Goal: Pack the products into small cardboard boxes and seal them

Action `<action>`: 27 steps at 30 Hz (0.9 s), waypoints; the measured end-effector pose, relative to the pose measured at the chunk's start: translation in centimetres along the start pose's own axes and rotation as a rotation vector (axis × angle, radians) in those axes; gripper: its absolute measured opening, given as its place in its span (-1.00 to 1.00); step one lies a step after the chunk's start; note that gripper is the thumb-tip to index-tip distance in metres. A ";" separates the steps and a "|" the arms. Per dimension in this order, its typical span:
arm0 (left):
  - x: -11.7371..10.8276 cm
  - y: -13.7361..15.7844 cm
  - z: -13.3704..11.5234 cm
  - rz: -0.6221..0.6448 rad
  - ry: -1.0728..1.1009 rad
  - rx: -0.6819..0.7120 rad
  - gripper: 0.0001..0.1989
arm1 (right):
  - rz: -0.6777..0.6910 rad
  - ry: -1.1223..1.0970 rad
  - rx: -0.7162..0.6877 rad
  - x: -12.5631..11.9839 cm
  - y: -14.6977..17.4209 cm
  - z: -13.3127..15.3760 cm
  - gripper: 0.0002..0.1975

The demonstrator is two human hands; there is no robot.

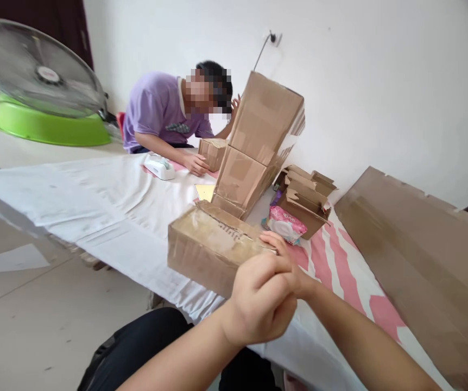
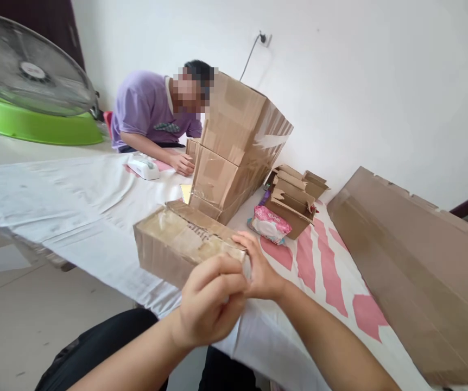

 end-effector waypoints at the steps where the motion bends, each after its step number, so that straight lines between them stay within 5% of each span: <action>1: -0.5 -0.3 0.2 -0.017 -0.023 0.000 -0.77 | 0.057 -0.084 -0.007 -0.9 1.9 -0.2 -0.13; 4: -2.2 -1.2 1.5 -0.103 -0.122 -0.020 -0.78 | 0.123 -0.187 0.131 -3.6 8.1 -1.5 -0.10; 7: -4.4 -1.7 4.5 -0.240 -0.167 -0.098 -0.80 | 0.012 -0.238 0.286 -6.0 13.5 -2.6 -0.08; 10: -5.3 -0.9 10.3 -0.349 -0.104 -0.418 -0.89 | -0.165 -0.266 0.382 -7.5 17.1 -3.2 -0.10; 15: -0.3 4.3 18.5 -0.264 0.227 -1.034 -0.87 | -0.430 -0.328 0.449 -6.4 20.5 -3.8 -0.16; 21: 4.9 8.7 19.8 -0.116 0.342 -1.236 -0.79 | -0.433 -0.069 0.482 0.4 24.2 -4.0 -0.42; 24: 5.8 10.3 21.1 -0.077 0.349 -1.313 -0.70 | -0.433 0.085 0.559 1.4 25.0 -4.2 -0.65; 27: 6.2 11.5 22.6 -0.040 0.313 -1.362 -0.61 | -0.436 0.066 0.581 1.1 24.5 -4.2 -0.65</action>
Point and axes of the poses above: each hand's wrist, its own y-axis away from the middle knuckle, its own x-axis out of the palm, z = x × y, the point moved 10 cm from there along -y, towards the middle knuckle, and after that the axes turned 7 degrees about -x, right-handed, at the moved point
